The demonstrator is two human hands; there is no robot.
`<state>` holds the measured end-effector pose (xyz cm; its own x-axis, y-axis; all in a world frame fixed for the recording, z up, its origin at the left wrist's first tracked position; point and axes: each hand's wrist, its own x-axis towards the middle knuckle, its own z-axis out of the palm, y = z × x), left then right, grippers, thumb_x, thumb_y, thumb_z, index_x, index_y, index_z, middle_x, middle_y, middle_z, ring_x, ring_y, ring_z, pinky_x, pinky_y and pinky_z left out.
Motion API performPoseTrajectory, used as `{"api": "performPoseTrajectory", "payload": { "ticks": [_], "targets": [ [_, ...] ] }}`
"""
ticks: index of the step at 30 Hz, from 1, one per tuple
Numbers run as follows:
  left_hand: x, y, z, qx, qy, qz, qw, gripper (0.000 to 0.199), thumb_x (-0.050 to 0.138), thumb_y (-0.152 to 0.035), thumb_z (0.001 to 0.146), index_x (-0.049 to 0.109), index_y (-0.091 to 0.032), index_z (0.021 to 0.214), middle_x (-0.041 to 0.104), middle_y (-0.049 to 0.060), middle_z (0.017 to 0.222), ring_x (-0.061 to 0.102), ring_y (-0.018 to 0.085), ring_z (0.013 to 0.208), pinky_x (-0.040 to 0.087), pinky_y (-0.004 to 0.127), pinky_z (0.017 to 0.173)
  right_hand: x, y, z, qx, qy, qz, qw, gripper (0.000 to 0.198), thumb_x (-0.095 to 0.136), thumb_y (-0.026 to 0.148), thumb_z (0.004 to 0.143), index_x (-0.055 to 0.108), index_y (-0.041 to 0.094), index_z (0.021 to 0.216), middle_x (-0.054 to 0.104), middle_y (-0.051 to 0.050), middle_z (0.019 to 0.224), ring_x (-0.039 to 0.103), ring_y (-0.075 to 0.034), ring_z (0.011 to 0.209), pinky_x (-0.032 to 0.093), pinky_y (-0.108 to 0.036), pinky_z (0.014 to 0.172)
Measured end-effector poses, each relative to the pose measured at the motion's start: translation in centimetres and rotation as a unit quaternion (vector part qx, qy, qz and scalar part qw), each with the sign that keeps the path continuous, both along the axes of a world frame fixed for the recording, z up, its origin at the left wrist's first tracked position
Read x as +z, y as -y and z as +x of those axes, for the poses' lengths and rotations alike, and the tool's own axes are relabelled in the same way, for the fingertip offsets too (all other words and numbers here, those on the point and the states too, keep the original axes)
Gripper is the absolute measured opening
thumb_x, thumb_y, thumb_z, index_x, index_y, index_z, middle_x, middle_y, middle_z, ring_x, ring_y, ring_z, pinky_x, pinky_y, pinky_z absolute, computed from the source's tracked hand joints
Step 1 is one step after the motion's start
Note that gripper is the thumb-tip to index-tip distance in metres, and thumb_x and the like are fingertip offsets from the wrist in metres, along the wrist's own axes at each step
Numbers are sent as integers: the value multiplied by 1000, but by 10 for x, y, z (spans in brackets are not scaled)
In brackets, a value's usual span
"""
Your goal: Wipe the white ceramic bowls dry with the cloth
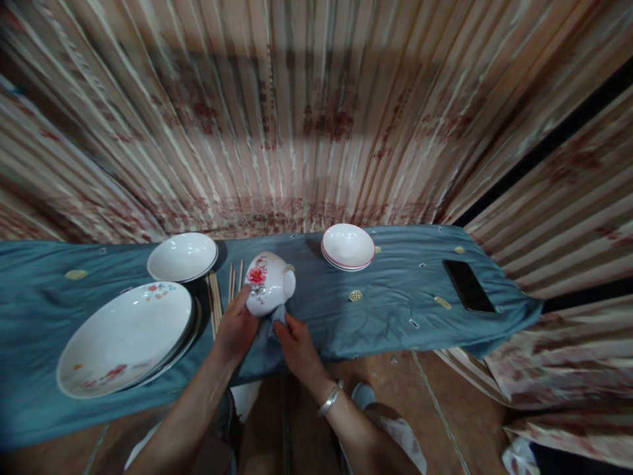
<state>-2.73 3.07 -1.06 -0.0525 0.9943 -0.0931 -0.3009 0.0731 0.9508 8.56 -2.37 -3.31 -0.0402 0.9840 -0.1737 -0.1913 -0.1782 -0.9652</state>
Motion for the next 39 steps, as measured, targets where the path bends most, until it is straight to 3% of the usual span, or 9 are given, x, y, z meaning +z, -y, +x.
{"api": "performPoseTrajectory", "payload": {
  "ticks": [5, 9, 12, 15, 19, 25, 31, 36, 39],
  "targets": [
    [6, 1, 2, -2, 196, -77, 978, 33, 64, -43, 81, 71, -17, 99, 76, 8, 99, 67, 26, 105, 50, 35, 94, 26, 6, 9, -39, 194, 135, 971, 24, 48, 35, 94, 64, 19, 86, 56, 3, 65, 49, -11, 58, 39, -22, 57],
    [5, 4, 2, -12, 208, -79, 975, 25, 66, -42, 80, 74, -20, 90, 77, 7, 95, 67, 27, 106, 51, 34, 92, 36, 2, 18, -82, 294, 237, 922, 33, 44, 27, 96, 60, 20, 123, 69, -10, 106, 65, -21, 92, 51, -33, 84],
    [4, 7, 2, -24, 203, -65, 977, 24, 66, -41, 80, 74, -21, 92, 77, 6, 97, 66, 27, 109, 51, 34, 92, 34, -5, 24, -109, 346, 297, 883, 42, 43, 24, 96, 49, 19, 137, 59, -15, 133, 55, -25, 123, 45, -42, 104],
    [4, 11, 3, -29, 205, -67, 976, 25, 67, -39, 79, 73, -19, 94, 76, 7, 99, 65, 27, 110, 51, 36, 92, 30, -15, 29, -128, 395, 337, 845, 48, 41, 23, 98, 40, 19, 145, 47, -15, 146, 43, -24, 136, 38, -46, 112],
    [1, 15, 2, -24, 199, -85, 976, 22, 71, -37, 75, 72, -19, 87, 77, 7, 90, 65, 27, 109, 49, 36, 93, 32, -28, 28, -124, 452, 364, 805, 50, 37, 20, 98, 34, 16, 148, 40, -17, 150, 35, -24, 141, 35, -49, 114],
    [1, 14, -1, -8, 222, -90, 971, 29, 70, -42, 75, 72, -19, 92, 75, 5, 99, 64, 23, 111, 47, 33, 98, 44, -30, 2, -21, 513, 382, 768, 44, 41, 25, 98, 46, 18, 141, 41, -14, 150, 28, -28, 143, 32, -52, 114],
    [7, 13, -9, -4, 257, -141, 956, 39, 64, -55, 79, 70, -17, 86, 74, 10, 97, 61, 26, 116, 47, 35, 102, 31, -14, -20, 27, 547, 432, 717, 38, 45, 16, 95, 55, 19, 132, 50, -10, 145, 27, -25, 145, 27, -49, 116],
    [5, 12, -9, 13, 266, -156, 951, 36, 65, -53, 79, 70, -18, 84, 73, 8, 90, 65, 23, 108, 50, 32, 97, 25, -13, -19, 16, 561, 437, 703, 37, 44, 14, 96, 55, 22, 130, 51, -7, 145, 28, -22, 144, 18, -48, 119],
    [3, 11, -6, 0, 262, -134, 956, 40, 61, -54, 81, 71, -18, 93, 73, 8, 96, 63, 24, 112, 49, 32, 99, 34, -19, -15, 1, 557, 416, 719, 36, 43, 16, 96, 55, 23, 130, 50, -7, 146, 29, -22, 144, 16, -49, 118]
  ]
}}
